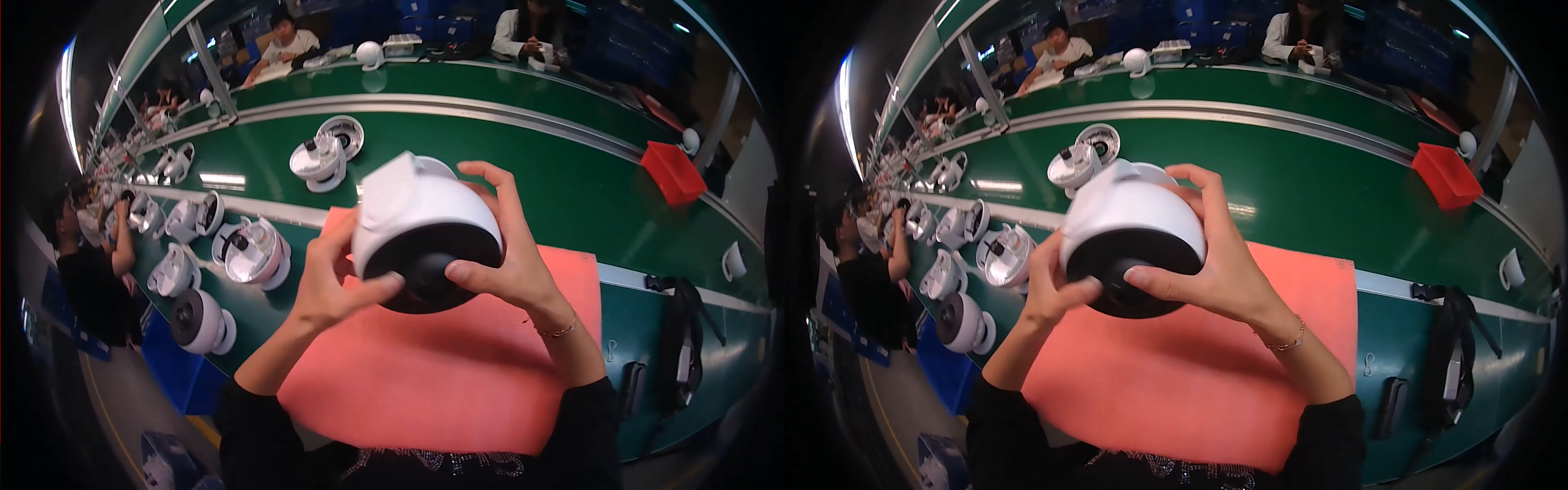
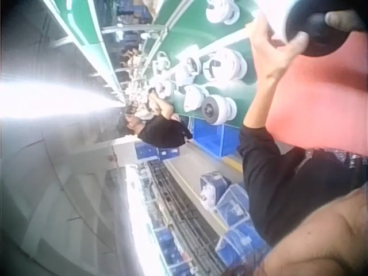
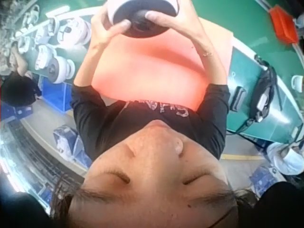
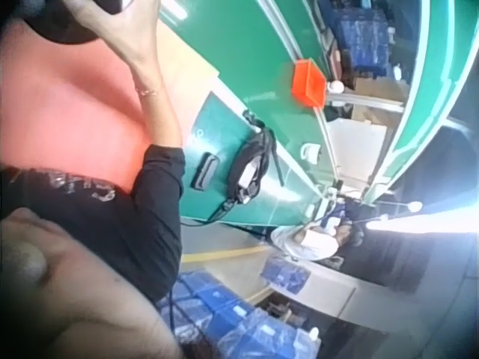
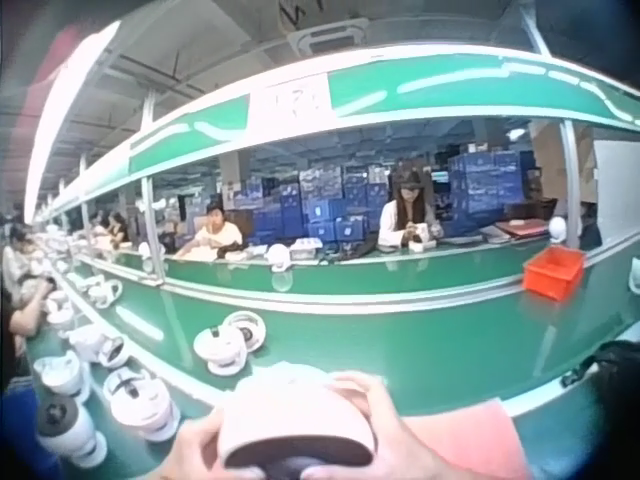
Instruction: Assembling components of security cameras on a production line.
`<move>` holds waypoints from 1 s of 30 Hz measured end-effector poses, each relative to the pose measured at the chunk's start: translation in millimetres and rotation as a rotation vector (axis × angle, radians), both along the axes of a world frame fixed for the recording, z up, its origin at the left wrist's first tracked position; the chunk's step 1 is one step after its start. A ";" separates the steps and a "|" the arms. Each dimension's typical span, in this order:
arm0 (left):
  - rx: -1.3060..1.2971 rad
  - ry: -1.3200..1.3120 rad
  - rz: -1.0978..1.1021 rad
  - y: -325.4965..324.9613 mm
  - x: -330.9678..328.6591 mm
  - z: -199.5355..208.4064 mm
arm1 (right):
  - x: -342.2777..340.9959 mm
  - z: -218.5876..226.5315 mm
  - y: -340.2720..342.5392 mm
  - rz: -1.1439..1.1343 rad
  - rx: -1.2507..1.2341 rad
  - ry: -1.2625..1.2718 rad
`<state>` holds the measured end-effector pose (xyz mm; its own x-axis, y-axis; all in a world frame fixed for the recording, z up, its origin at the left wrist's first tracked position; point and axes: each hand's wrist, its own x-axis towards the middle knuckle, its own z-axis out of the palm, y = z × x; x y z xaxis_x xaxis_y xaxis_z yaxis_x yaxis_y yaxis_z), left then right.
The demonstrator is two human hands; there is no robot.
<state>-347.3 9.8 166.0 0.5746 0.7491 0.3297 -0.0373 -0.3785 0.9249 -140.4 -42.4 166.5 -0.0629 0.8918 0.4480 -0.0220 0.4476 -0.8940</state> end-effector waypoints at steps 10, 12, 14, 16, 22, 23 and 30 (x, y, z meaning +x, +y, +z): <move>-0.213 -0.612 -0.314 86.6 4.3 -63.9 | -22.0 -3.2 16.8 -0.255 0.330 -0.071; -0.208 -0.585 -0.346 90.1 19.0 -58.8 | -17.8 -9.4 21.8 -0.317 0.361 -0.098; -0.211 -0.567 -0.382 93.1 34.9 -53.3 | -15.6 -14.7 25.9 -0.385 0.383 -0.135; -0.222 -0.556 -0.423 94.8 51.2 -49.9 | -16.2 -19.7 30.8 -0.478 0.371 -0.176; -0.663 -0.509 -0.229 102.7 103.9 -53.5 | -3.3 -49.6 60.8 -0.610 0.077 0.024; -0.728 -0.405 -0.154 97.7 117.8 -47.5 | 7.3 -56.9 65.2 -0.632 -0.008 0.162; -0.860 -0.297 -0.078 108.7 155.2 -78.6 | 50.9 -84.3 82.5 -0.303 -0.432 0.918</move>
<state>-192.1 118.5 87.4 0.6143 0.7678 -0.1818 -0.3153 0.4501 0.8354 -89.6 40.1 82.2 0.3904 0.9087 -0.1481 -0.7109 0.1953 -0.6756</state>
